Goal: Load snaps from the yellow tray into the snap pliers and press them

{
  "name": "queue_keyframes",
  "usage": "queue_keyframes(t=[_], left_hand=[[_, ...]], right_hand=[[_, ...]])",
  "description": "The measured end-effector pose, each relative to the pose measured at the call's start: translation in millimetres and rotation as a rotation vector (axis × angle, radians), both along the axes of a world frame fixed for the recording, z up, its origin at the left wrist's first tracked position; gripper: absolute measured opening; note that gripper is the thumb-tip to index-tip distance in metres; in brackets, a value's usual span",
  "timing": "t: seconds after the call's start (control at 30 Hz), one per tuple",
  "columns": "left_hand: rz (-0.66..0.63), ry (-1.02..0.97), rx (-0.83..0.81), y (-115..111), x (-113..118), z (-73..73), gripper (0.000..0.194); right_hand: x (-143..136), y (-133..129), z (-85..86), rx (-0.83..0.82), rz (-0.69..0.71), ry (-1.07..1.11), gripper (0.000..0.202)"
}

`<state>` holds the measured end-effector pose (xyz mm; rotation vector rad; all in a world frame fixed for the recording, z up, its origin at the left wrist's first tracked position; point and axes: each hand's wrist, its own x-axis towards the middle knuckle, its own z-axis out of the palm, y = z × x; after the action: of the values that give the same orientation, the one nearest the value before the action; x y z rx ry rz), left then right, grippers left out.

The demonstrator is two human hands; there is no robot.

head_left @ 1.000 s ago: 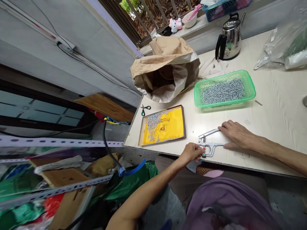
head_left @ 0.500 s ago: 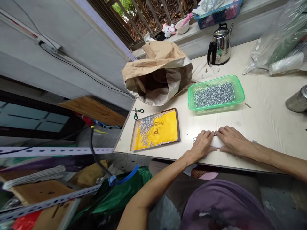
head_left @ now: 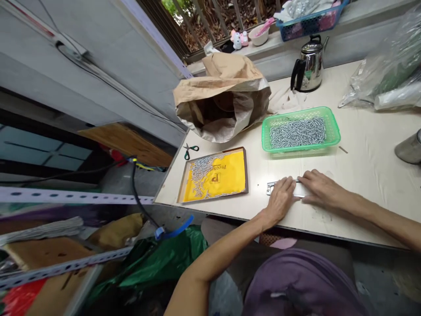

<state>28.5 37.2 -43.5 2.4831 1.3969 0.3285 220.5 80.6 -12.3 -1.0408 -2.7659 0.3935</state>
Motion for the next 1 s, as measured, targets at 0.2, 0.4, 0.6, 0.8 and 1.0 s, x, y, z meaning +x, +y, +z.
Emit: queue_keyframes(t=[0.2,0.4,0.6,0.8,1.0], left_hand=[[0.011,-0.134,0.077,-50.1,20.3,-16.5,0.045],[0.019,-0.2,0.067,-52.8,26.2,-9.9,0.049],[-0.087,-0.156,0.025,-60.7,27.7,-8.6,0.036],[-0.02,-0.087,0.144,-72.2,-41.0,9.0,0.023],[0.886,0.065,0.168,-14.1,-187.8,53.7,0.02]], right_hand=[[8.5,33.8,-12.1,0.058,-0.059,-0.016,0.031],[-21.8,44.8,-3.2,0.146,-0.148,-0.107,0.025],[-82.0,7.9,11.6,0.095,0.349,0.017,0.013],[-110.0,4.3,-22.2,0.286,0.472,0.074,0.018],[-96.3,24.1,-14.7,0.237,0.286,0.319,0.029]])
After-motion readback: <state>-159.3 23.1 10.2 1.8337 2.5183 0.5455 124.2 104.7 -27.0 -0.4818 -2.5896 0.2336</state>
